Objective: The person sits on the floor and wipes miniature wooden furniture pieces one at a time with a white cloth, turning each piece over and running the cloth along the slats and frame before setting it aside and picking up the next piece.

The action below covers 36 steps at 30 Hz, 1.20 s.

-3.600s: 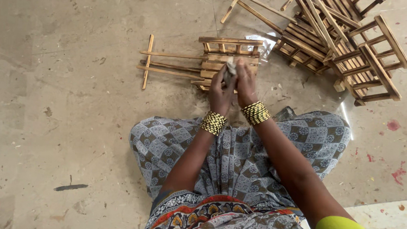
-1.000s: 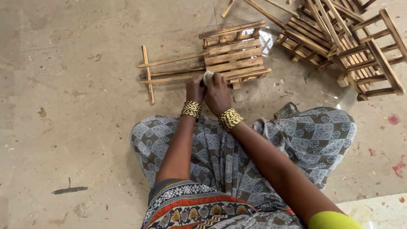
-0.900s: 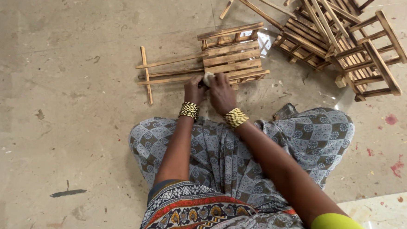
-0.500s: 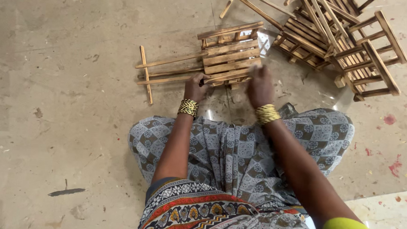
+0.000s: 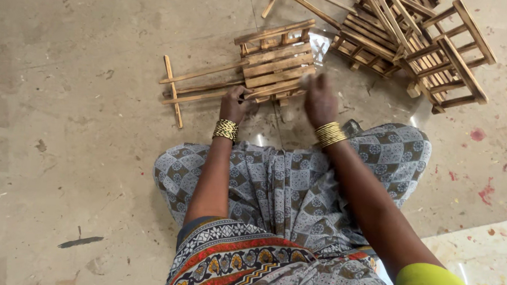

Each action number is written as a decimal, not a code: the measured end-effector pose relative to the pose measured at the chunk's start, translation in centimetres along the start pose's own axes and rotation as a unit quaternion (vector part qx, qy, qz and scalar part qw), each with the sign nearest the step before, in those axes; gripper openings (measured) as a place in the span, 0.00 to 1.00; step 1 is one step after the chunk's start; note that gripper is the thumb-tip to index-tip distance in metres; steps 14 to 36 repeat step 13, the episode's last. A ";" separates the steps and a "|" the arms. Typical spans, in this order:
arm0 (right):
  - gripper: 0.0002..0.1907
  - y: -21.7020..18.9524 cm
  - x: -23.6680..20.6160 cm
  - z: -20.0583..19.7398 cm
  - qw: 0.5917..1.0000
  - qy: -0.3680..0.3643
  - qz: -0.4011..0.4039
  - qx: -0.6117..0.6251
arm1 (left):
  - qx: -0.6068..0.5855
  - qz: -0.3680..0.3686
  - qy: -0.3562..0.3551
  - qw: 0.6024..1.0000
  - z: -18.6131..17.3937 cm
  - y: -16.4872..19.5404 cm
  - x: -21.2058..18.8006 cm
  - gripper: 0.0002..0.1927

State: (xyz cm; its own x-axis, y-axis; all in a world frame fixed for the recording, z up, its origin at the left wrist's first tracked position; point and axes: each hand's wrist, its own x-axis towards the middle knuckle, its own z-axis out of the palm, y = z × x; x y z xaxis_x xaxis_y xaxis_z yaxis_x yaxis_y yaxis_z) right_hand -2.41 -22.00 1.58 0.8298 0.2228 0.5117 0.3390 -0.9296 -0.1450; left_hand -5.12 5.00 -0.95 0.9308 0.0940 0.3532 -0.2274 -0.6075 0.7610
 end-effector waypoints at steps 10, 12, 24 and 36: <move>0.28 5.6 -0.8 -0.8 0.717 -0.039 0.399 0.570 | 0.132 0.090 -0.044 0.986 1.3 1.6 1.9 0.20; 0.26 4.0 -1.3 0.9 0.682 -0.010 0.381 0.624 | 0.119 0.033 -0.068 0.990 3.5 2.1 2.3 0.18; 0.26 3.0 -1.1 2.1 0.682 0.008 0.381 0.624 | 0.159 -0.083 -0.138 0.974 4.4 2.3 2.0 0.22; 0.26 3.0 -1.1 2.1 0.682 0.008 0.381 0.624 | 0.159 -0.083 -0.138 0.974 4.4 2.3 2.0 0.22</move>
